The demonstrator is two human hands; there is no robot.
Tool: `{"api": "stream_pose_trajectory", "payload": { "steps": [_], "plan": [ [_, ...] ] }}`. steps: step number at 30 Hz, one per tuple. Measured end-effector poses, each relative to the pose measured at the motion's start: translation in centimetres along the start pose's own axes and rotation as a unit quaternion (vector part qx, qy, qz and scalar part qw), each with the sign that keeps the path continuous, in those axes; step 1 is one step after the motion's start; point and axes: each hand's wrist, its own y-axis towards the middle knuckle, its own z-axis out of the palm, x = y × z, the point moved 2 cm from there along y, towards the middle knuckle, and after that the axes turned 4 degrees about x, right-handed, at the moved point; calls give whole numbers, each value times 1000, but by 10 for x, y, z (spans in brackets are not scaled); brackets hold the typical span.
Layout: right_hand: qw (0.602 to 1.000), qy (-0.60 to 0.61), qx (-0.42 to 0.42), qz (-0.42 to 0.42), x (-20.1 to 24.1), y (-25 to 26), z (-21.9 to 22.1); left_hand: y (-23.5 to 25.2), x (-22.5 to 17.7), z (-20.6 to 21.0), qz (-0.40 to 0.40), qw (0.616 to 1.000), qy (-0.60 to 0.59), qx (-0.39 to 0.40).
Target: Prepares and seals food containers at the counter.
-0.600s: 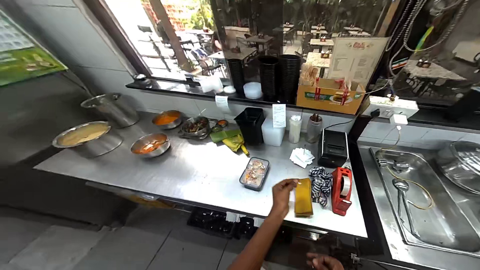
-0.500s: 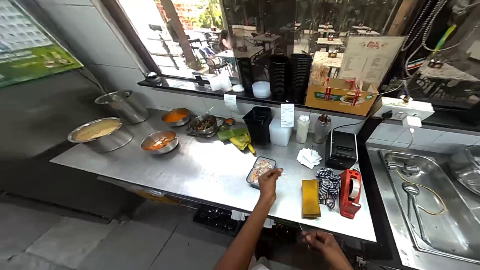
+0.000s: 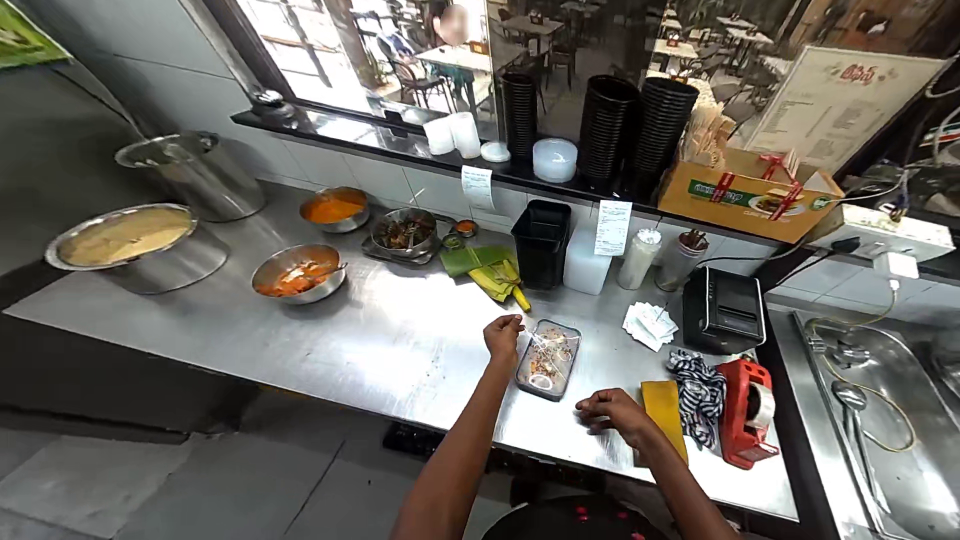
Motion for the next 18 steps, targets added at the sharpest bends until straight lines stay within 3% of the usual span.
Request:
{"api": "stream_pose_trajectory", "payload": {
  "steps": [9,12,15,18],
  "plan": [
    [999,19,3,36,-4,21,3,11,11,6,-75,997,0,-34],
    [998,22,-9,55,-8,24,2,16,17,5,-37,986,157,-33],
    [997,13,-16,72,-8,25,1,12,14,4,31,940,339,-23],
    [996,-3,-23,83,-12,28,1,7,21,3,113,897,428,7]
  ]
}}
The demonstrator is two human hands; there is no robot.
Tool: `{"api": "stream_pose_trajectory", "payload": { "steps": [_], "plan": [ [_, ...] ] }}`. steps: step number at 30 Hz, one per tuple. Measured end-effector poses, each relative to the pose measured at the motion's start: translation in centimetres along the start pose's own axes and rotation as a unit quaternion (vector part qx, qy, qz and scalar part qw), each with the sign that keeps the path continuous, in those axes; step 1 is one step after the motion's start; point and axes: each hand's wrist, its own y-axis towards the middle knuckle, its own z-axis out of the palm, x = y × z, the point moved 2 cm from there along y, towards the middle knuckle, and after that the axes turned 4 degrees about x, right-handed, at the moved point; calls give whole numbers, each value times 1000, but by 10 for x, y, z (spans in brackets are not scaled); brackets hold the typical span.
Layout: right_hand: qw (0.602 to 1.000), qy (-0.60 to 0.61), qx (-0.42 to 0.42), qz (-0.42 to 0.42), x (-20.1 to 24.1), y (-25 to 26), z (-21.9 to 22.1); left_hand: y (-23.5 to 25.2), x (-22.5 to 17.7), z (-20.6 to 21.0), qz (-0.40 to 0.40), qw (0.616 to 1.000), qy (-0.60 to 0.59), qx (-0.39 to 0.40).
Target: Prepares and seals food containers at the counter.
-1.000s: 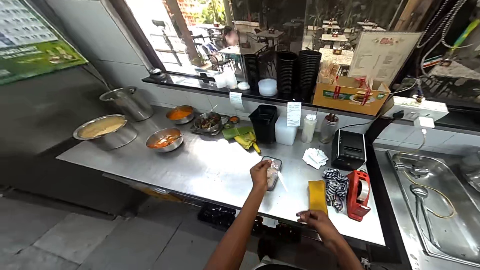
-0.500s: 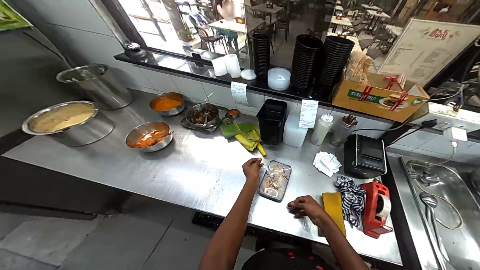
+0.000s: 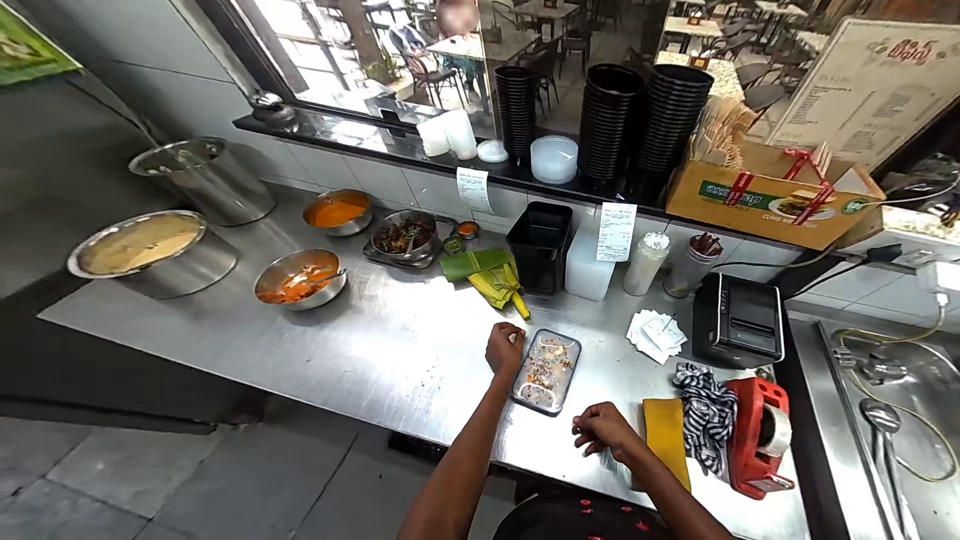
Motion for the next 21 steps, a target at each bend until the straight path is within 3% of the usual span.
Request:
{"api": "stream_pose_trajectory", "payload": {
  "steps": [3,8,14,17,21],
  "plan": [
    [1000,-14,0,6,-1,5,-1,-1,4,4,24,999,48,-1],
    [1000,-18,-7,9,-2,6,-1,-2,-1,2,-33,997,62,16],
    [1000,-5,-8,5,0,2,-2,-21,-13,-6,-130,990,-16,57],
    [1000,1,-3,10,-1,-1,-2,-34,-13,-4,-145,983,-83,82],
    [1000,2,-1,9,0,-4,-2,-29,-5,3,-136,981,-56,129]
  ]
}}
